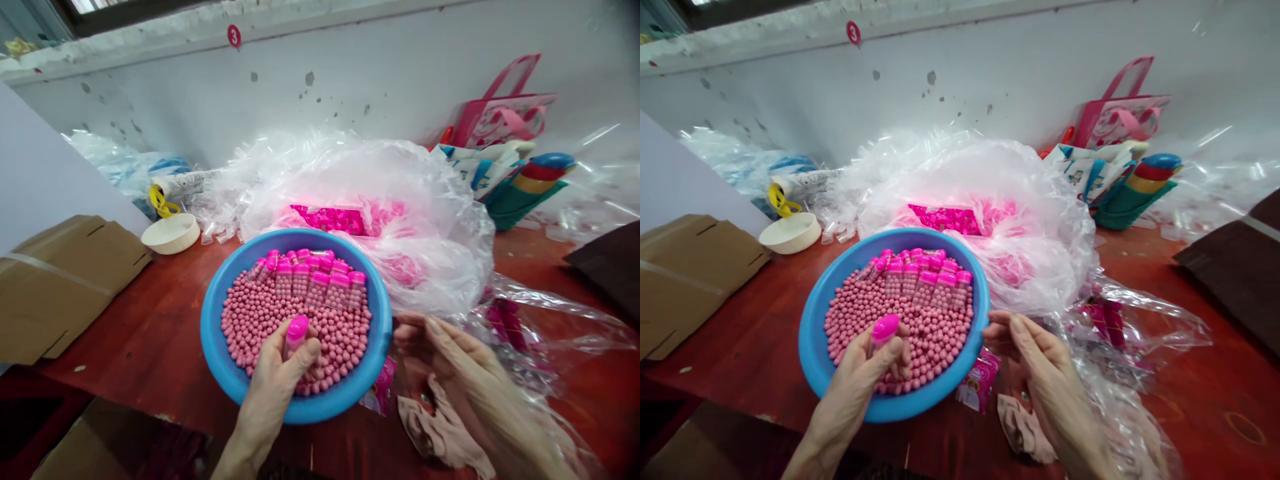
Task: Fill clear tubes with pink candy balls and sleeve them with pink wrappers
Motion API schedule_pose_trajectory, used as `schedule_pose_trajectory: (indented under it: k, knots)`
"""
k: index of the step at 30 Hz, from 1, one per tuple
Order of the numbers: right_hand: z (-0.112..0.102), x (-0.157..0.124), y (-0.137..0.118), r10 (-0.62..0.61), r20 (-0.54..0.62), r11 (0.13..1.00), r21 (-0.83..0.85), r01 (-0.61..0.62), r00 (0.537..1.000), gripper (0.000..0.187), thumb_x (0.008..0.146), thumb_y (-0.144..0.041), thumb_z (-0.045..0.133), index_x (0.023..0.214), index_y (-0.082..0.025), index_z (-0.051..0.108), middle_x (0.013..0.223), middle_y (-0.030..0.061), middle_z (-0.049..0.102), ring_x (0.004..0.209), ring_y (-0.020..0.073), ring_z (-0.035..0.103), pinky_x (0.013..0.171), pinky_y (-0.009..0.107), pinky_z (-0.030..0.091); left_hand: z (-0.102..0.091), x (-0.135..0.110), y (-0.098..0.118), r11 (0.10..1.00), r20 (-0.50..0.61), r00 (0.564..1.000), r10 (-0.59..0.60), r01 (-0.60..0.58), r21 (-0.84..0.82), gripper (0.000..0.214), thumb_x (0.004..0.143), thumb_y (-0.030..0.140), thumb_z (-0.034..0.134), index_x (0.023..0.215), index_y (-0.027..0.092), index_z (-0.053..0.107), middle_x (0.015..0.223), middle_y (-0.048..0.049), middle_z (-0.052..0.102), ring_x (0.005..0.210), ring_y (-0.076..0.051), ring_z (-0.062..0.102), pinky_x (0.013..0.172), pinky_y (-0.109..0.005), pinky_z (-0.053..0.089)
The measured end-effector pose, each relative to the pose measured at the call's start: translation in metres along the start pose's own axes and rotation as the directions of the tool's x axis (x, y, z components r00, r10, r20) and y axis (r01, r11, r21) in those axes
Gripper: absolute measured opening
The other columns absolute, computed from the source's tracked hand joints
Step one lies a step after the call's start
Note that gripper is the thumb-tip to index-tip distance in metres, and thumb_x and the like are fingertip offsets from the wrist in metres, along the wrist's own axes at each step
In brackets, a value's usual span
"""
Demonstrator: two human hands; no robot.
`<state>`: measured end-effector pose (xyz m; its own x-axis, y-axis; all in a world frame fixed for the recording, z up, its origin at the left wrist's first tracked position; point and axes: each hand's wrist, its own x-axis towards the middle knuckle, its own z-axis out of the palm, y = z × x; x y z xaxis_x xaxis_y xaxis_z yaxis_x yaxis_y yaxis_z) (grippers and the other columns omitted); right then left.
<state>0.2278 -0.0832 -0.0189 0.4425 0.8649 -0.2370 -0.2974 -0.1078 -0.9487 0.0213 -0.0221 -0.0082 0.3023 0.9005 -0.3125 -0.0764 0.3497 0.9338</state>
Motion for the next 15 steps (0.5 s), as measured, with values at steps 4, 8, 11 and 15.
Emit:
schedule_pose_trajectory:
  k: [4,8,11,15]
  knots:
    - [-0.029,-0.008,0.019,-0.078,-0.138,0.958,-0.285,0.036,0.987,0.037,0.077,-0.056,0.060,0.090,-0.022,0.067,0.079,0.0061,0.072,0.069,0.0204,0.067,0.064,0.033,0.054,-0.003,0.000,0.000,0.998,-0.017,1.000,0.011,-0.012,-0.065,0.031,0.079,0.045,0.066,0.082,0.014,0.065,0.074,-0.0050,0.069,0.074,-0.018,0.063,0.069,-0.027,0.046]
    - [-0.045,-0.018,0.050,-0.173,-0.137,0.823,-0.564,0.067,0.975,0.038,0.075,-0.049,0.060,0.093,-0.017,0.070,0.091,0.0145,0.072,0.089,0.0331,0.065,0.085,0.051,0.047,-0.005,0.001,0.000,0.989,-0.043,0.998,-0.038,0.031,-0.144,0.025,0.078,0.039,0.070,0.085,0.015,0.069,0.079,-0.0049,0.072,0.078,-0.017,0.064,0.070,-0.024,0.045]
    - [-0.061,-0.032,0.083,-0.350,-0.171,0.667,-0.736,0.116,0.921,0.046,0.070,-0.047,0.061,0.097,-0.010,0.069,0.114,0.0230,0.063,0.117,0.0425,0.046,0.105,0.059,0.024,-0.006,0.002,0.000,0.977,-0.046,0.998,-0.048,0.038,-0.211,0.026,0.074,0.038,0.074,0.084,0.014,0.070,0.074,-0.0048,0.071,0.074,-0.015,0.065,0.064,-0.020,0.045]
    - [-0.083,-0.042,0.118,-0.574,0.074,-0.014,-0.997,0.080,0.816,0.052,0.089,-0.039,0.038,0.120,-0.003,0.058,0.125,0.0299,0.053,0.110,0.0461,0.048,0.086,0.062,0.038,-0.006,0.004,0.001,0.966,-0.072,0.996,-0.046,0.026,-0.257,0.027,0.068,0.033,0.079,0.085,0.013,0.070,0.067,-0.0048,0.070,0.064,-0.012,0.063,0.065,-0.020,0.048]
